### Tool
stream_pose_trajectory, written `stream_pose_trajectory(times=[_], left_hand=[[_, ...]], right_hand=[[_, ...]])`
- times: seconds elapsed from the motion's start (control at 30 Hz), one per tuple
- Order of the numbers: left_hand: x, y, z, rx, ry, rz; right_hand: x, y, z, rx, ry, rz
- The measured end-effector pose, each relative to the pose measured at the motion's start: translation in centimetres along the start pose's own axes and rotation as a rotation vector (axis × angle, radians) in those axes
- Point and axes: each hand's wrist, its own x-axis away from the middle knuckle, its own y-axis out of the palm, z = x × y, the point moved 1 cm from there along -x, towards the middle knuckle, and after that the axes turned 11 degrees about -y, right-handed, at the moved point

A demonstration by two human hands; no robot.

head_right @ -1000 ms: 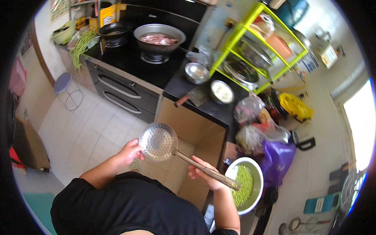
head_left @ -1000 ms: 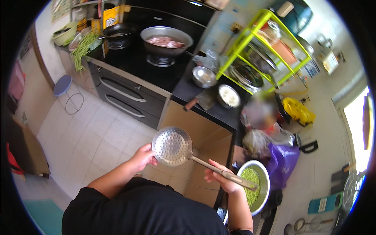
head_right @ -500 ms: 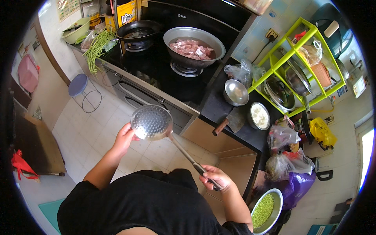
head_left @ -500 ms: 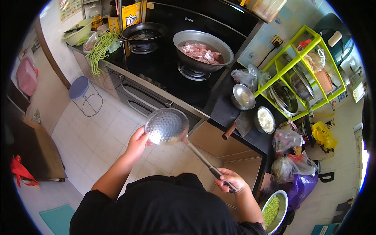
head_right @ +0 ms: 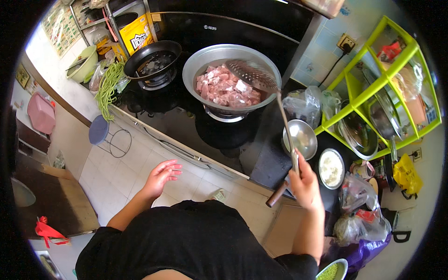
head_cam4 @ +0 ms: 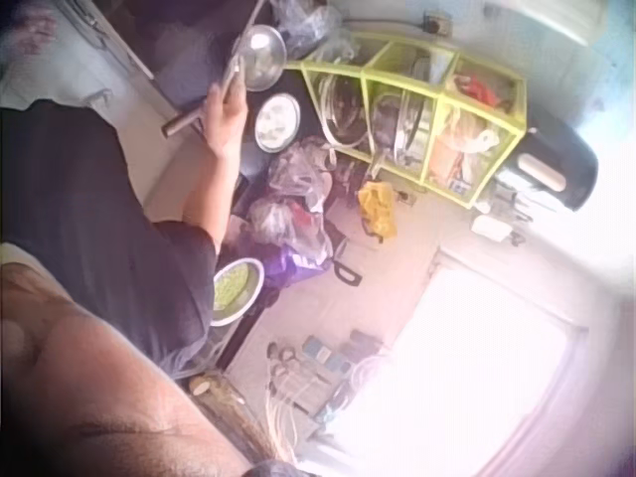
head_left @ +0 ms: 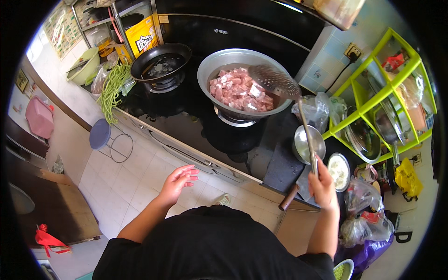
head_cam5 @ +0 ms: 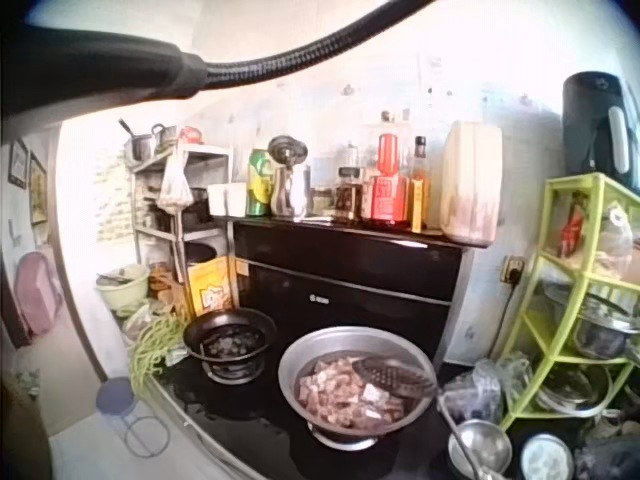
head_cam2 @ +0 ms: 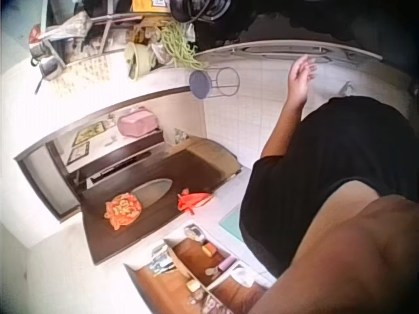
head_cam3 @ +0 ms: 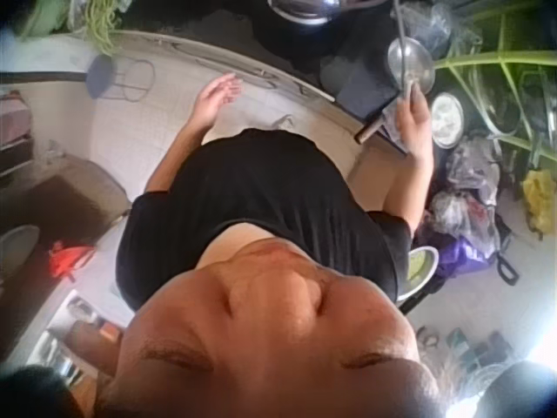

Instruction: The person fills a wok with water and places it on the stove. They add a spoonful of white powder to the water. The person then transfers a bowl of green beans into a larger bowl. Finally, they pour water into a bowl of raw meat chunks and place it on the stove.

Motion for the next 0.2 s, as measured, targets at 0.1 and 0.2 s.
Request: stream_pose_trajectory(times=[0.1,0.2], left_hand=[[-3.3,-1.3,1.2,0.024,-0.006,0.028],[-5.4,-1.7,1.7,0.087,-0.035,0.074]], right_hand=[[-5.9,-1.5,-1.0,0.274,0.065,-0.135],[-9.6,-1.6,-2.6,0.319,0.030,-0.276]])
